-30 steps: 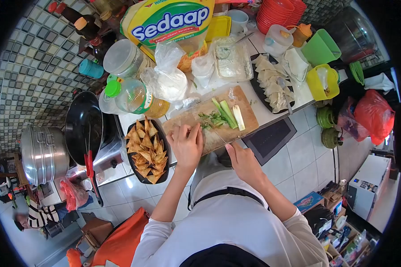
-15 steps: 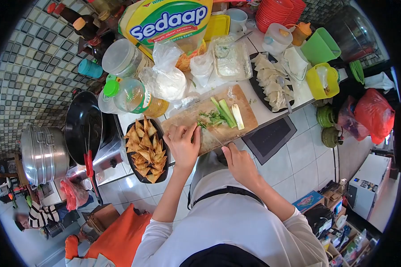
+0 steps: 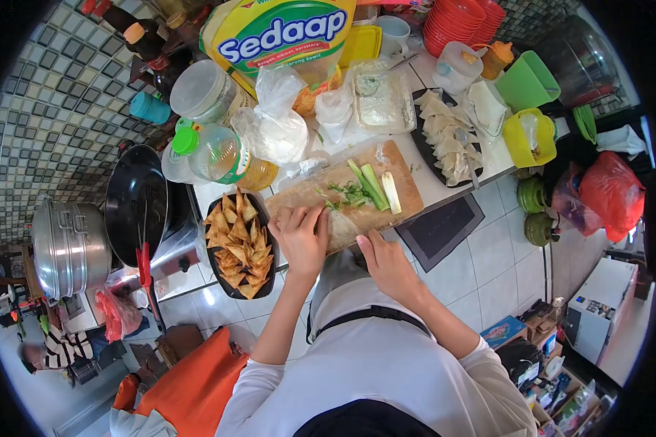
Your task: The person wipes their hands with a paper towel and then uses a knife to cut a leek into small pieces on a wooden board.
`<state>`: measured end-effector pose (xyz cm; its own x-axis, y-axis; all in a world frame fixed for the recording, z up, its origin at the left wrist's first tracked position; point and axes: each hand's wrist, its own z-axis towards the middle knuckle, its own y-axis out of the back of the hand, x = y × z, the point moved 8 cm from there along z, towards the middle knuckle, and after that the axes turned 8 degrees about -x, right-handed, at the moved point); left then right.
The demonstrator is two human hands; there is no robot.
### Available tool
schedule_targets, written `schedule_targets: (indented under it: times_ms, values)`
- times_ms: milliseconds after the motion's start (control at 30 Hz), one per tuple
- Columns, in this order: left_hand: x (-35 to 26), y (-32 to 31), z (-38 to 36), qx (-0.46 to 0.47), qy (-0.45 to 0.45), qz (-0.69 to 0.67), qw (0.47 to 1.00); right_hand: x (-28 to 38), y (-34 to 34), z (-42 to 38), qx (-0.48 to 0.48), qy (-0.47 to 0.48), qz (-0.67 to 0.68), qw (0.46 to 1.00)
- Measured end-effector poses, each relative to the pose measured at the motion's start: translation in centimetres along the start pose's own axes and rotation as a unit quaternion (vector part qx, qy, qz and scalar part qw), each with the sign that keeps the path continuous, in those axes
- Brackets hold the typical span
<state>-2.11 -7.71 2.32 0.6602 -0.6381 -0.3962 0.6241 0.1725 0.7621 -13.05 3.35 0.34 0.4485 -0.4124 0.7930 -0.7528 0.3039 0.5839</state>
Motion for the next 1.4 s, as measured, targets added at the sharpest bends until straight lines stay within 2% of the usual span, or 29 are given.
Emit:
schedule_targets:
  times_ms: [333, 500, 700, 1033, 1233, 1300, 1400]
  values:
    - [-0.1, -0.1, 0.2, 0.0, 0.003, -0.01, 1.0, 0.6, -0.9, 1.2, 0.019, -0.007, -0.059, 0.998]
    - [-0.1, 0.0, 0.2, 0.003, 0.007, -0.012, 1.0, 1.0, -1.5, 1.9, -0.001, 0.01, -0.102, 0.995]
    - [-0.3, 0.0, 0.2, -0.019, 0.001, -0.013, 1.0, -1.2, 0.4, -2.1, 0.042, -0.021, -0.119, 0.992]
    - [-0.4, -0.1, -0.2, -0.006, 0.004, 0.009, 1.0, -1.2, 2.5, -1.1, -0.021, -0.027, -0.126, 0.991]
    - [-1.0, 0.3, -0.3, -0.013, -0.015, 0.033, 0.999, -0.8, 1.5, -1.0, -0.01, -0.012, 0.009, 1.0]
    - [-0.9, 0.4, -0.2, -0.01, -0.003, 0.024, 1.0, -0.2, 1.0, -0.9, -0.013, 0.023, 0.04, 0.999]
    - [-0.6, 0.5, -0.1, -0.005, 0.009, 0.013, 1.0, -0.4, 0.4, -0.7, 0.021, -0.021, 0.04, 0.999]
